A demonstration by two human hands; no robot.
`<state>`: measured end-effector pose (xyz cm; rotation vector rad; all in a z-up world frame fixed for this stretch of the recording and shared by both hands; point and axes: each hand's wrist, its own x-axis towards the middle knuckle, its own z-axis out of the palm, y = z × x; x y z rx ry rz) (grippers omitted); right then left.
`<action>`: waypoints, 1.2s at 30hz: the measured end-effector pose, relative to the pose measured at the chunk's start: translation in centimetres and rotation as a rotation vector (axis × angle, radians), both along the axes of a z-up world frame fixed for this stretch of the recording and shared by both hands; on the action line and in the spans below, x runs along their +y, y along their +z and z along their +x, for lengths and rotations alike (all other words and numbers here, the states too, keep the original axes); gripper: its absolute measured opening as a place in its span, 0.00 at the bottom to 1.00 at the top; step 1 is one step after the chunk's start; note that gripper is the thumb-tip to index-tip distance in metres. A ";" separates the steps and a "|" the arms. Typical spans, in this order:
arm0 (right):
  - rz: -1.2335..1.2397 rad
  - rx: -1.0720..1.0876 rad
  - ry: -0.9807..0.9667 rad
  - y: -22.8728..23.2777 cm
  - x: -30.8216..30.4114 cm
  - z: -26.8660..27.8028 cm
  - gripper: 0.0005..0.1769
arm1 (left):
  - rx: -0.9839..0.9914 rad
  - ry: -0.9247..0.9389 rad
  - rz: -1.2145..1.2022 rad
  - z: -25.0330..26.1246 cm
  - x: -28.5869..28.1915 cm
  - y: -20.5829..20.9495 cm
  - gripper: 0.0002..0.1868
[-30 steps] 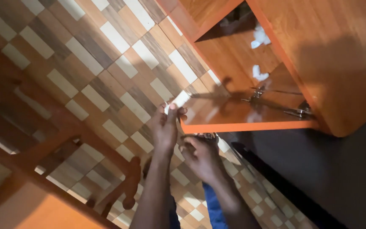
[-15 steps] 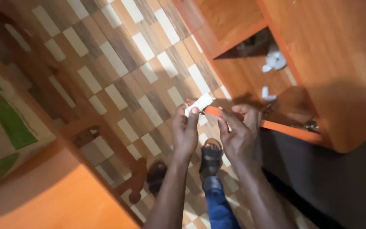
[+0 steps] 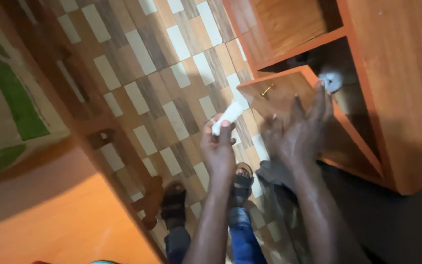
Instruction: Wrapping a cabinet knob with a bandage and cloths to fix it.
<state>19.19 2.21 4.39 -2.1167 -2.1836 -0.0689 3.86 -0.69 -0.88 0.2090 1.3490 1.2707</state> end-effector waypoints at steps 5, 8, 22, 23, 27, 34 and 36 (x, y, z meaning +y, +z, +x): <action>-0.120 0.066 -0.007 1.0 0.3 -1.4 0.43 | 0.061 0.102 -0.072 -3.8 -1.6 0.9 0.17; -0.205 -0.277 0.035 0.1 1.6 0.8 0.46 | -0.006 0.192 0.050 -5.8 -1.1 1.9 0.16; -0.344 -0.210 -0.049 -2.4 5.7 5.1 0.59 | 0.029 0.024 -0.015 -5.7 -0.5 9.8 0.16; -0.353 -0.419 0.001 -3.0 5.7 6.0 0.60 | -0.007 0.023 -0.079 -5.6 -1.1 10.2 0.17; -0.349 -0.119 -0.046 -3.0 6.9 5.4 0.59 | 0.004 0.102 -0.078 -8.5 -2.5 11.7 0.16; -0.311 0.198 0.045 7.3 3.9 0.1 0.47 | -0.004 0.107 -0.017 -12.8 -6.2 25.7 0.17; -0.293 0.343 0.120 10.4 -0.1 -3.2 0.45 | -0.010 0.142 -0.019 -14.1 -8.7 29.7 0.16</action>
